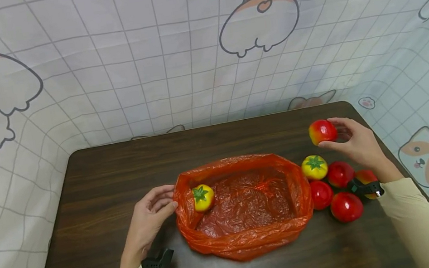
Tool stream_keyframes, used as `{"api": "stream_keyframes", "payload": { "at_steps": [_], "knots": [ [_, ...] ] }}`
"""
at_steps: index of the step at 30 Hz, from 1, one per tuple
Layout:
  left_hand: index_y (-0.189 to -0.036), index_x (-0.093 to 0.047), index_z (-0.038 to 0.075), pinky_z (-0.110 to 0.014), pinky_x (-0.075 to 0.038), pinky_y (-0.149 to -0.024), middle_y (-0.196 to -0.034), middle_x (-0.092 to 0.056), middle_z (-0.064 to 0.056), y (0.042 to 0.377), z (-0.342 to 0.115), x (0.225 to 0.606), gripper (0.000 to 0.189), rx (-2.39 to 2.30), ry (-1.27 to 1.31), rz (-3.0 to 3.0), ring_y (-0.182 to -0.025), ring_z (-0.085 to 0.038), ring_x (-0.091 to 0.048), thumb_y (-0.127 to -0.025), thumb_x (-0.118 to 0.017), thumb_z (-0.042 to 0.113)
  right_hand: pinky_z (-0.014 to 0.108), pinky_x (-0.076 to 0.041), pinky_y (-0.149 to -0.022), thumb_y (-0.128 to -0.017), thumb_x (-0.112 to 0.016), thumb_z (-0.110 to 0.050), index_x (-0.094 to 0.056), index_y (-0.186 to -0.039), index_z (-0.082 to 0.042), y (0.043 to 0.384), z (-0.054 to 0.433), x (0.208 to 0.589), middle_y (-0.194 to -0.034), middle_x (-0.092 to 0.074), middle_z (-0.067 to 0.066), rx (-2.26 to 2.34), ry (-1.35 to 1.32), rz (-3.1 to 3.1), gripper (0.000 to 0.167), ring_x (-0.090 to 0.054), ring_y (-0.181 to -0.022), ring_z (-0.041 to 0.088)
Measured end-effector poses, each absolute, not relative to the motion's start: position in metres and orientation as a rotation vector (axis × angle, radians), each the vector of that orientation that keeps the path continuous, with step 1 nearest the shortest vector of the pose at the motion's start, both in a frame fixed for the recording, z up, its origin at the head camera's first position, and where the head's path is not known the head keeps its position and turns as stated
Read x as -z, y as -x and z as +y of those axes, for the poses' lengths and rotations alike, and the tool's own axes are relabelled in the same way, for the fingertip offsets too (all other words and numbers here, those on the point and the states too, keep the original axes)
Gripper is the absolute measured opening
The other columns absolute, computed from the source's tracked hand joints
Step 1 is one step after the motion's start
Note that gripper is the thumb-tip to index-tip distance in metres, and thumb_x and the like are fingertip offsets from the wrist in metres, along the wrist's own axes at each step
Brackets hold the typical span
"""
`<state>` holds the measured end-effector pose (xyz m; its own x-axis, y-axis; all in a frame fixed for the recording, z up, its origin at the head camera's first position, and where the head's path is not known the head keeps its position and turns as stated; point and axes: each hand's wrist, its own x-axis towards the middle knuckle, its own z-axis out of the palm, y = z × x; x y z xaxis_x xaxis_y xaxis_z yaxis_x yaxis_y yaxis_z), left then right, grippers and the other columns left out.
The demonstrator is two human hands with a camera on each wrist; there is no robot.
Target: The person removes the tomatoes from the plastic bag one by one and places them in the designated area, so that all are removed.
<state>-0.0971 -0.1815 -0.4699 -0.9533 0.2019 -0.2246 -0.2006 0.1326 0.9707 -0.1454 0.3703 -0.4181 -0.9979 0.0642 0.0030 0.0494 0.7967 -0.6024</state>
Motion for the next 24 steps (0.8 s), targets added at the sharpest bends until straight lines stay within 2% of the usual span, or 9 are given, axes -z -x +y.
{"api": "stream_keyframes", "payload": {
  "at_steps": [6, 8, 11, 13, 15, 24],
  "knots": [
    [-0.138, -0.059, 0.01, -0.02, -0.059, -0.091, -0.132, -0.063, -0.013, 0.097, -0.181, 0.471, 0.049, -1.889, 0.002, 2.112, -0.107, -0.01, -0.069, -0.095, -0.077, 0.024, 0.002, -0.048, -0.075, -0.088, -0.08, -0.047, -0.047, -0.15, -0.009, 0.148, 0.383, 0.431, -0.143, -0.059, 0.025, -0.956, 0.121, -3.009, 0.08, -0.064, -0.122, 0.047],
    [-0.138, -0.059, 0.01, -0.02, -0.059, -0.091, -0.132, -0.063, -0.013, 0.097, -0.181, 0.471, 0.049, -1.888, 0.008, 2.107, -0.107, -0.01, -0.069, -0.095, -0.077, 0.024, 0.008, -0.054, -0.078, -0.088, -0.079, -0.048, -0.048, -0.15, -0.009, 0.148, 0.386, 0.434, -0.142, -0.059, 0.025, -0.947, 0.133, -3.024, 0.079, -0.065, -0.121, 0.046],
    [-0.138, -0.059, 0.01, -0.019, -0.059, -0.091, -0.132, -0.062, -0.013, 0.097, -0.181, 0.47, 0.049, -1.881, 0.021, 2.109, -0.107, -0.01, -0.069, -0.094, -0.077, 0.024, 0.031, -0.063, -0.088, -0.089, -0.079, -0.05, -0.048, -0.15, -0.009, 0.151, 0.389, 0.439, -0.142, -0.06, 0.025, -0.931, 0.147, -3.046, 0.08, -0.064, -0.122, 0.046],
    [-0.138, -0.059, 0.011, -0.019, -0.059, -0.09, -0.132, -0.062, -0.013, 0.098, -0.18, 0.47, 0.049, -1.877, 0.028, 2.111, -0.107, -0.01, -0.068, -0.094, -0.077, 0.024, 0.051, -0.06, -0.095, -0.089, -0.078, -0.052, -0.047, -0.15, -0.008, 0.152, 0.391, 0.443, -0.142, -0.06, 0.026, -0.925, 0.154, -3.068, 0.081, -0.064, -0.123, 0.046],
    [-0.138, -0.059, 0.011, -0.019, -0.059, -0.09, -0.132, -0.062, -0.013, 0.098, -0.18, 0.47, 0.049, -1.875, 0.034, 2.112, -0.107, -0.01, -0.068, -0.094, -0.077, 0.024, 0.062, -0.055, -0.099, -0.089, -0.076, -0.054, -0.046, -0.15, -0.008, 0.153, 0.393, 0.446, -0.142, -0.06, 0.027, -0.92, 0.162, -3.091, 0.082, -0.063, -0.124, 0.047],
    [-0.138, -0.059, 0.011, -0.018, -0.058, -0.091, -0.133, -0.063, -0.013, 0.098, -0.18, 0.472, 0.05, -1.863, 0.054, 2.115, -0.107, -0.009, -0.068, -0.094, -0.077, 0.023, 0.066, -0.051, -0.102, -0.088, -0.074, -0.06, -0.042, -0.153, -0.007, 0.155, 0.401, 0.457, -0.146, -0.055, 0.03, -0.916, 0.23, -3.193, 0.09, -0.057, -0.13, 0.05]
  ]
}}
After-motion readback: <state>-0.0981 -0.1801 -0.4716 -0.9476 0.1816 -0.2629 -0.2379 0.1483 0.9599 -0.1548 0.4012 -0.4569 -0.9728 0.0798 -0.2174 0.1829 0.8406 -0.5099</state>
